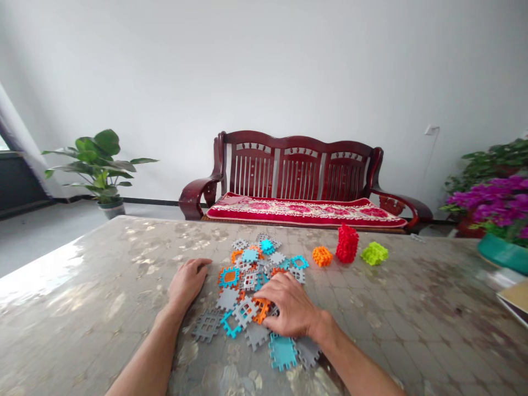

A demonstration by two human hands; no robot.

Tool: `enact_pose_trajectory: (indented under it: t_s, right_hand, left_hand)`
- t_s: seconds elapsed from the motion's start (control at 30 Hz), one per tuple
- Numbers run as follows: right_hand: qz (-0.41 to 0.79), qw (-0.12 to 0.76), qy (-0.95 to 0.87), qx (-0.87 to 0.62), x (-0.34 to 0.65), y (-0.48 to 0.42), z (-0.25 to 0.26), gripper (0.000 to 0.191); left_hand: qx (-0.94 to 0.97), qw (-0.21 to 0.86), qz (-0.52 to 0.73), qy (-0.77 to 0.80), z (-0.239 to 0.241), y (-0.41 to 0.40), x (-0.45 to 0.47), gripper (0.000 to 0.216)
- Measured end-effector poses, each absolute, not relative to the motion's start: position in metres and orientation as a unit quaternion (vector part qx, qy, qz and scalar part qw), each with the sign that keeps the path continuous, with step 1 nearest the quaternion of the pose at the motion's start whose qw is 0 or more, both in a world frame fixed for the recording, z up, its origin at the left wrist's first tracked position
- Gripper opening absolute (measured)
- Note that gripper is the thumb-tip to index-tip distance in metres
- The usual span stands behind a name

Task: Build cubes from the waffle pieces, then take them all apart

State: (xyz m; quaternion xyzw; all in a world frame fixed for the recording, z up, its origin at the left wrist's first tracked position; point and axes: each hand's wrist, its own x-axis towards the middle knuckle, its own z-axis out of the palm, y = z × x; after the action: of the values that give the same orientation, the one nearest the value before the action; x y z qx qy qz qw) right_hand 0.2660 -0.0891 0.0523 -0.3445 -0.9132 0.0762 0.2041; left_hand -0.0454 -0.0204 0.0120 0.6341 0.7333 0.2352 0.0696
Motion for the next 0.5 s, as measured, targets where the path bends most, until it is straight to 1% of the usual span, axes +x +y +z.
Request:
enact_pose_trajectory:
  t_s: [0.1, 0.23, 0.33, 0.37, 0.5]
  right_hand:
    - [0.064, 0.209, -0.911, -0.350, 0.264, -0.089, 0.049, 0.032]
    - [0.070, 0.262, -0.899, -0.345, 0.264, -0.088, 0.044, 0.025]
    - [0.085, 0.309, -0.872, -0.371, 0.265, -0.084, 0.043, 0.010]
    - [0.094, 0.328, -0.857, -0.386, 0.267, -0.081, 0.043, 0.010]
    - [0.179, 0.425, -0.754, -0.468, 0.282, -0.063, 0.039, 0.022]
  left_hand:
    - [0.633, 0.070, 0.237, 0.733, 0.010, -0.019, -0.047, 0.038]
    - [0.634, 0.068, 0.244, 0.731, 0.007, -0.017, -0.049, 0.037]
    - [0.633, 0.064, 0.247, 0.731, 0.006, -0.017, -0.049, 0.037]
    - [0.633, 0.062, 0.248, 0.731, 0.006, -0.017, -0.048, 0.036]
    - [0.632, 0.057, 0.247, 0.732, 0.007, -0.018, -0.047, 0.036]
